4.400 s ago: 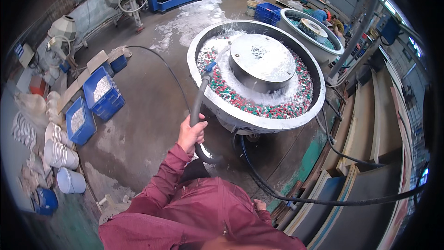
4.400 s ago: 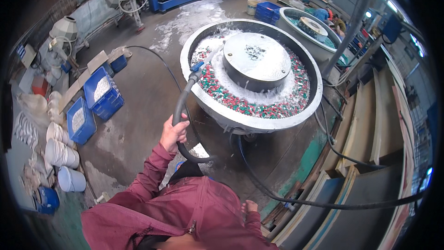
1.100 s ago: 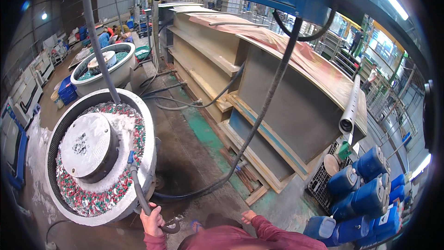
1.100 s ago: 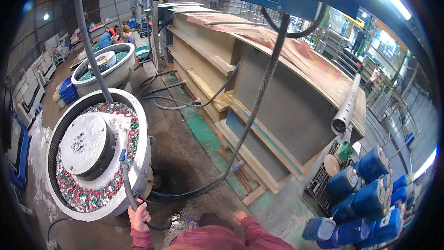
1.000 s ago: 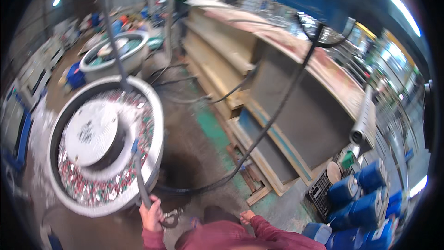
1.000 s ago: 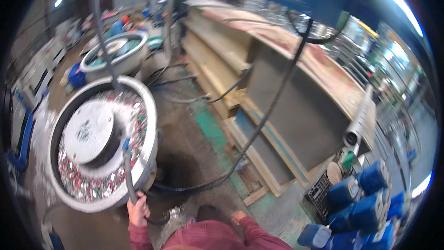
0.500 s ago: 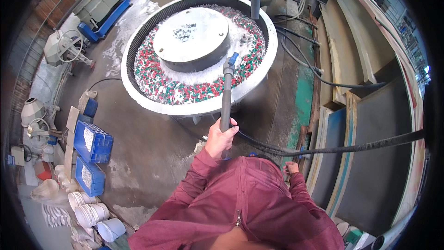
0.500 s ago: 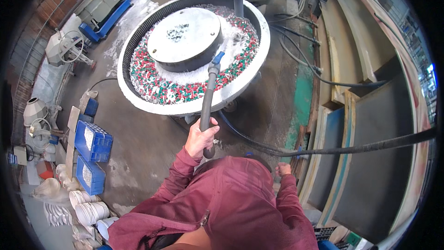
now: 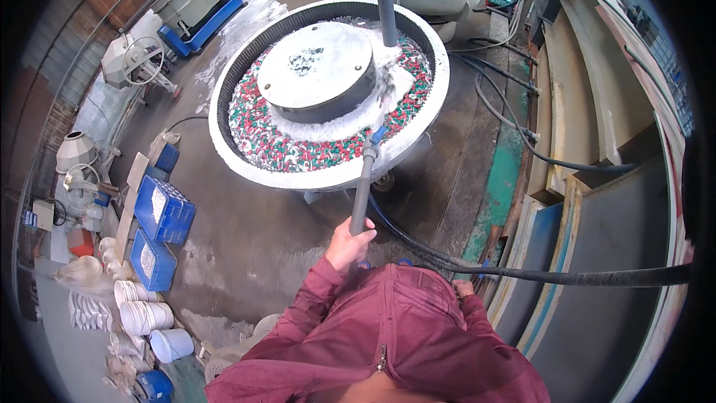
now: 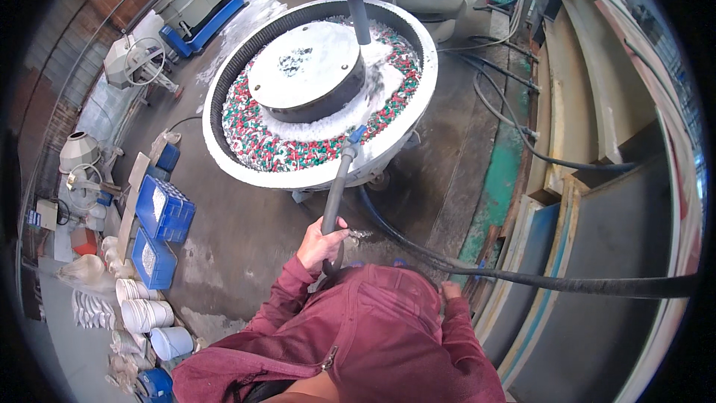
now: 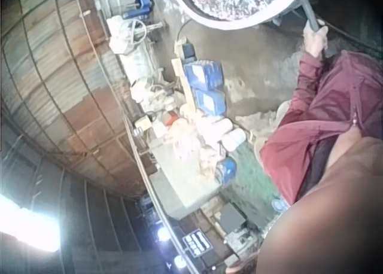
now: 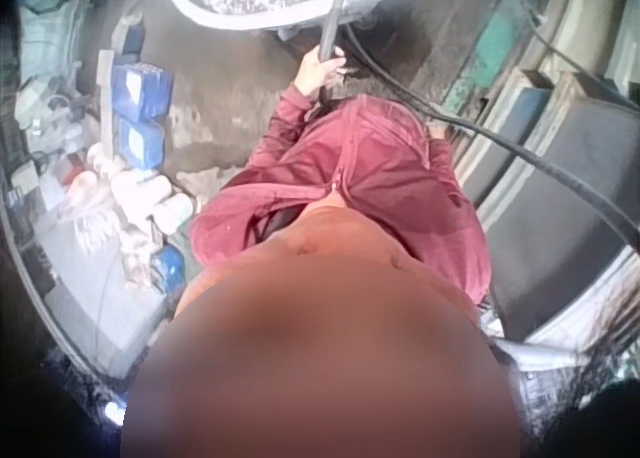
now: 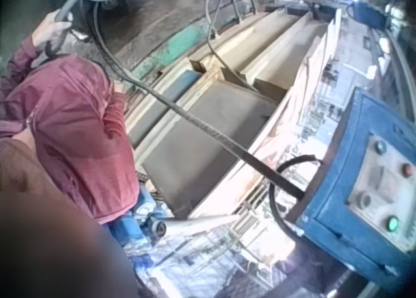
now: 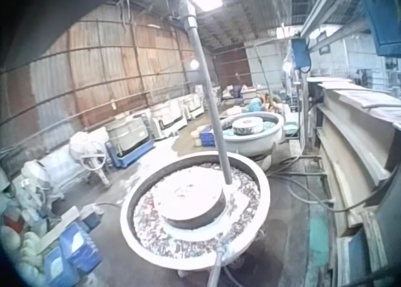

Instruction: The person uses a hose to spray water into a rotating tumbler filled with red and green plastic pellets, then rinses the surrounding floor. The person moves around the machine, directing the water stream over the pellets and the floor area.

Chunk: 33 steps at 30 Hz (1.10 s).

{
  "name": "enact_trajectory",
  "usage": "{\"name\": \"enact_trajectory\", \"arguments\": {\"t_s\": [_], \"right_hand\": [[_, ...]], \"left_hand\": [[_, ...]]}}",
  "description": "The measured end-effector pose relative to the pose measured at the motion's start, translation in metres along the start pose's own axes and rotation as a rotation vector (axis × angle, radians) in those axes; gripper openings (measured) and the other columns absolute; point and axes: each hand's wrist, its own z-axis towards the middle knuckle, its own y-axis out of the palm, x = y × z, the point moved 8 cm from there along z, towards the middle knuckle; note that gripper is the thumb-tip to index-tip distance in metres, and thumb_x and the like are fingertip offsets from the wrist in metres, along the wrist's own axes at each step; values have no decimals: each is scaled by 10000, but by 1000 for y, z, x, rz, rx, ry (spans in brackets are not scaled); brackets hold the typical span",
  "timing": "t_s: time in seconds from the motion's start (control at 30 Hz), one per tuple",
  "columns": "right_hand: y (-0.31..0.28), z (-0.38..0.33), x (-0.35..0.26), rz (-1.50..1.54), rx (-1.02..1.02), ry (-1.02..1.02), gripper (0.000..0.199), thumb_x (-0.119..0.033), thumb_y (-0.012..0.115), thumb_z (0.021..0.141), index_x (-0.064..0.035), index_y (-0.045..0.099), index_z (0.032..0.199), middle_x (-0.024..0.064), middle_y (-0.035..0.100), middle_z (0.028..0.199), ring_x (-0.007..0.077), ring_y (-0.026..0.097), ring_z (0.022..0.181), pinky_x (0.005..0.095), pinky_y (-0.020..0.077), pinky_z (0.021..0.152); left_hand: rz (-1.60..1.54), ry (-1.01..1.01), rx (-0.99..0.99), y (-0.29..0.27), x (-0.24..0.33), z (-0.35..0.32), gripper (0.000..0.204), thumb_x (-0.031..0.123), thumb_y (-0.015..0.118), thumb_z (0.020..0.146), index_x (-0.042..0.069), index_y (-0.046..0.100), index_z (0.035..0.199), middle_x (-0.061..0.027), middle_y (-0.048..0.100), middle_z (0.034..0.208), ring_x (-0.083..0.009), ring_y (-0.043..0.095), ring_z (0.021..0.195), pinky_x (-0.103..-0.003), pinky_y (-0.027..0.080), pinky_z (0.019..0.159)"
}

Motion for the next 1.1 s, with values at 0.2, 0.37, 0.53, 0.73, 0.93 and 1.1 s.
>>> {"name": "enact_trajectory", "arguments": {"t_s": [0.2,0.37,0.53,0.73,0.93,1.1], "right_hand": [[-42,-8,61,11,-35,194,239,-136,456,842,-44,655,938,78,627,702,200,559,493,366,472,451],[-52,-4,28,51,2,182,204,-226,519,869,-80,596,988,81,631,709,190,578,493,337,453,409],[-47,7,-10,143,-26,62,215,-229,514,880,-84,591,1020,70,633,725,176,580,504,322,473,420],[-48,-4,-9,151,-46,40,223,-218,506,885,-86,588,1045,63,632,728,177,583,513,332,483,430],[-66,-32,32,84,-11,253,208,-171,456,881,-60,574,1011,85,627,755,204,562,510,371,481,447],[-71,-31,36,126,24,268,215,-167,456,878,-46,578,1009,108,624,746,212,561,515,374,474,448]], "left_hand": [[44,159,116,17,15,-4,111,29,594,817,66,537,905,37,471,619,-41,402,477,-221,311,418],[131,220,146,32,18,-2,131,20,591,820,61,524,925,50,442,586,-30,365,431,-206,275,385],[9,297,180,45,16,-1,145,11,581,826,60,507,941,62,408,549,-23,329,380,-205,248,346],[13,243,99,50,24,-2,140,4,583,822,67,517,928,59,424,575,-22,350,410,-206,261,361],[79,159,2,61,17,-6,120,13,581,818,88,537,900,54,459,650,-27,409,509,-201,309,440],[225,223,-24,77,7,-7,137,46,608,812,84,536,922,61,475,634,-20,394,459,-200,300,405]]}}
